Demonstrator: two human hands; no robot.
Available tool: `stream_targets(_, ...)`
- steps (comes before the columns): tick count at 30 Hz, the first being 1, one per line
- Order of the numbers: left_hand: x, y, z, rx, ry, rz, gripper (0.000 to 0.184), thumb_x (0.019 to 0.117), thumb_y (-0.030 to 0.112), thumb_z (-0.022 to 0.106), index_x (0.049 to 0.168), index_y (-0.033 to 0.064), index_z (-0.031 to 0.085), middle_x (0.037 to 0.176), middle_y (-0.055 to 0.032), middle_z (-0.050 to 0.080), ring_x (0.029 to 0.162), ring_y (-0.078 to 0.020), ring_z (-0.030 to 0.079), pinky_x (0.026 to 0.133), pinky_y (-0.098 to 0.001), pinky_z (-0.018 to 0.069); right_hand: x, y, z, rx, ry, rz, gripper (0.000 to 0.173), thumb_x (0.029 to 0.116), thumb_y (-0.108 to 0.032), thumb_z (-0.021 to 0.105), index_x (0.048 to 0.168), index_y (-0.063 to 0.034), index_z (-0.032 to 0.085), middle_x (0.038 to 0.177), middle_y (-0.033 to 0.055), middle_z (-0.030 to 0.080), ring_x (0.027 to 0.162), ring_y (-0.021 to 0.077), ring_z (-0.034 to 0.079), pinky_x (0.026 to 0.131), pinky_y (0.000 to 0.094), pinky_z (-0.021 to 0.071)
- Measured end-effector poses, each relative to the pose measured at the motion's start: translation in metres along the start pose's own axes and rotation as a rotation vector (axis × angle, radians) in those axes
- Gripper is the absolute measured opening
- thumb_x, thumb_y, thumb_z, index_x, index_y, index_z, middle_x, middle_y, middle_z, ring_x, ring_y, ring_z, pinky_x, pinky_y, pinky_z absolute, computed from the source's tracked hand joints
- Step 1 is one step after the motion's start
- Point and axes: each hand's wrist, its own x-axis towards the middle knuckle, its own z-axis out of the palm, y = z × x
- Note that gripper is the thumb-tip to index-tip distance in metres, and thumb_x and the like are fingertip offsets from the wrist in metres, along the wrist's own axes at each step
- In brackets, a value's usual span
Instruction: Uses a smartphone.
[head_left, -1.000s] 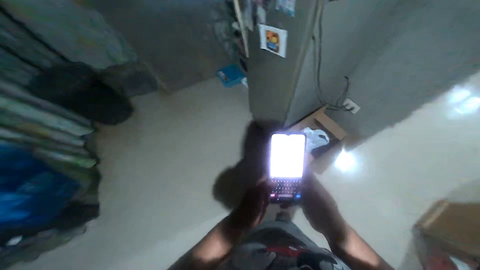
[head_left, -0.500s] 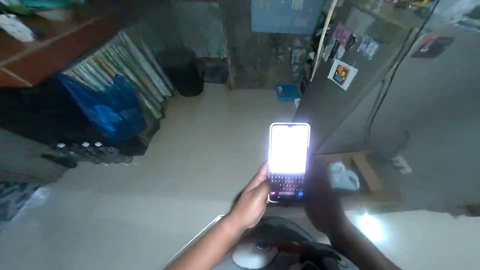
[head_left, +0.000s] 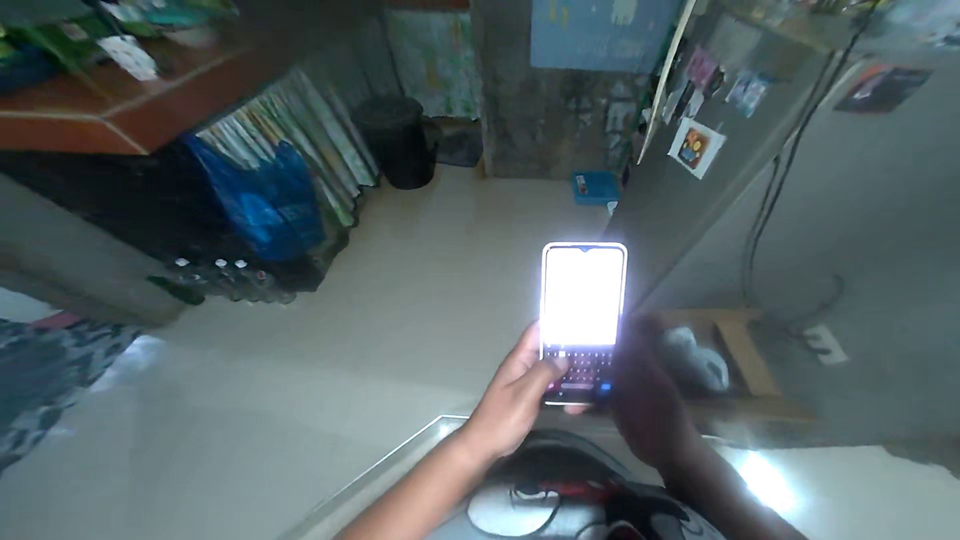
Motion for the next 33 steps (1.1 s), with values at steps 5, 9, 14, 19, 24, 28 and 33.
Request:
stream_targets(5, -0.009, -0.005, 0.003, -0.031, -0.017, 0.033, 0.046, 0.1051, 0.012, 0.029, 0.150, 0.0053, 0.033, 0.124, -0.0134, 0.064, 0.105, -0.0214, 0.069, 0.087, -0.0387, 0.0611, -0.007, -0.002, 0.002, 0.014, -0.012, 0.015, 0.053, 0.1017, -0.012, 0.045, 0.152, -0.0048, 0.030, 0.130, 0.0083, 0.064, 0.110, 0.0209, 0.070, 0.082, 0.0402, 0.0643)
stream_targets(9, -0.013, -0.007, 0.007, -0.028, -0.004, 0.029, 0.044, 0.1051, 0.011, 0.029, 0.149, 0.0047, 0.034, 0.123, -0.0131, 0.065, 0.105, -0.0211, 0.070, 0.088, -0.0384, 0.0609, -0.010, -0.002, 0.003, -0.006, -0.001, 0.020, 0.047, 0.1043, -0.013, 0.043, 0.149, -0.0055, 0.034, 0.126, 0.0075, 0.065, 0.107, 0.0193, 0.070, 0.082, 0.0381, 0.0643)
stream_targets(14, -0.017, -0.009, 0.010, -0.018, -0.014, 0.031, 0.048, 0.1020, 0.009, 0.031, 0.150, 0.0046, 0.030, 0.125, -0.0110, 0.064, 0.105, -0.0201, 0.070, 0.087, -0.0376, 0.0614, -0.016, -0.003, 0.005, -0.001, 0.034, 0.032, 0.046, 0.1027, -0.004, 0.038, 0.149, -0.0046, 0.034, 0.124, 0.0036, 0.066, 0.105, 0.0145, 0.070, 0.084, 0.0350, 0.0635)
stream_targets(19, -0.019, -0.011, 0.013, -0.016, -0.032, 0.043, 0.049, 0.1011, 0.006, 0.031, 0.150, 0.0047, 0.030, 0.125, -0.0117, 0.064, 0.105, -0.0199, 0.069, 0.087, -0.0372, 0.0613, -0.018, -0.004, 0.004, 0.008, -0.004, 0.018, 0.043, 0.1053, -0.005, 0.040, 0.148, -0.0047, 0.034, 0.123, 0.0050, 0.066, 0.104, 0.0159, 0.072, 0.080, 0.0340, 0.0647)
stream_targets(24, -0.023, -0.008, 0.013, 0.005, -0.033, 0.058, 0.050, 0.1006, 0.005, 0.032, 0.150, 0.0040, 0.029, 0.125, -0.0116, 0.063, 0.106, -0.0200, 0.069, 0.089, -0.0376, 0.0608, -0.017, -0.003, 0.006, 0.013, -0.011, 0.010, 0.042, 0.1047, -0.003, 0.040, 0.146, -0.0042, 0.035, 0.122, 0.0062, 0.067, 0.102, 0.0165, 0.072, 0.076, 0.0332, 0.0651)
stream_targets(28, -0.028, -0.001, 0.011, 0.009, 0.008, 0.048, 0.049, 0.1000, 0.007, 0.032, 0.149, 0.0049, 0.031, 0.123, -0.0111, 0.065, 0.103, -0.0193, 0.070, 0.085, -0.0365, 0.0616, -0.015, 0.000, 0.007, 0.046, -0.059, 0.025, 0.051, 0.0990, -0.001, 0.041, 0.149, -0.0057, 0.033, 0.126, 0.0055, 0.066, 0.107, 0.0178, 0.071, 0.080, 0.0372, 0.0645)
stream_targets(33, -0.044, 0.008, 0.001, -0.065, 0.057, 0.012, 0.050, 0.1004, 0.012, 0.035, 0.150, 0.0059, 0.032, 0.126, -0.0098, 0.065, 0.107, -0.0206, 0.069, 0.085, -0.0389, 0.0618, -0.015, 0.005, 0.013, 0.082, -0.180, 0.042, 0.062, 0.1004, -0.016, 0.062, 0.156, -0.0104, 0.034, 0.139, 0.0057, 0.063, 0.120, 0.0233, 0.067, 0.091, 0.0445, 0.0627)
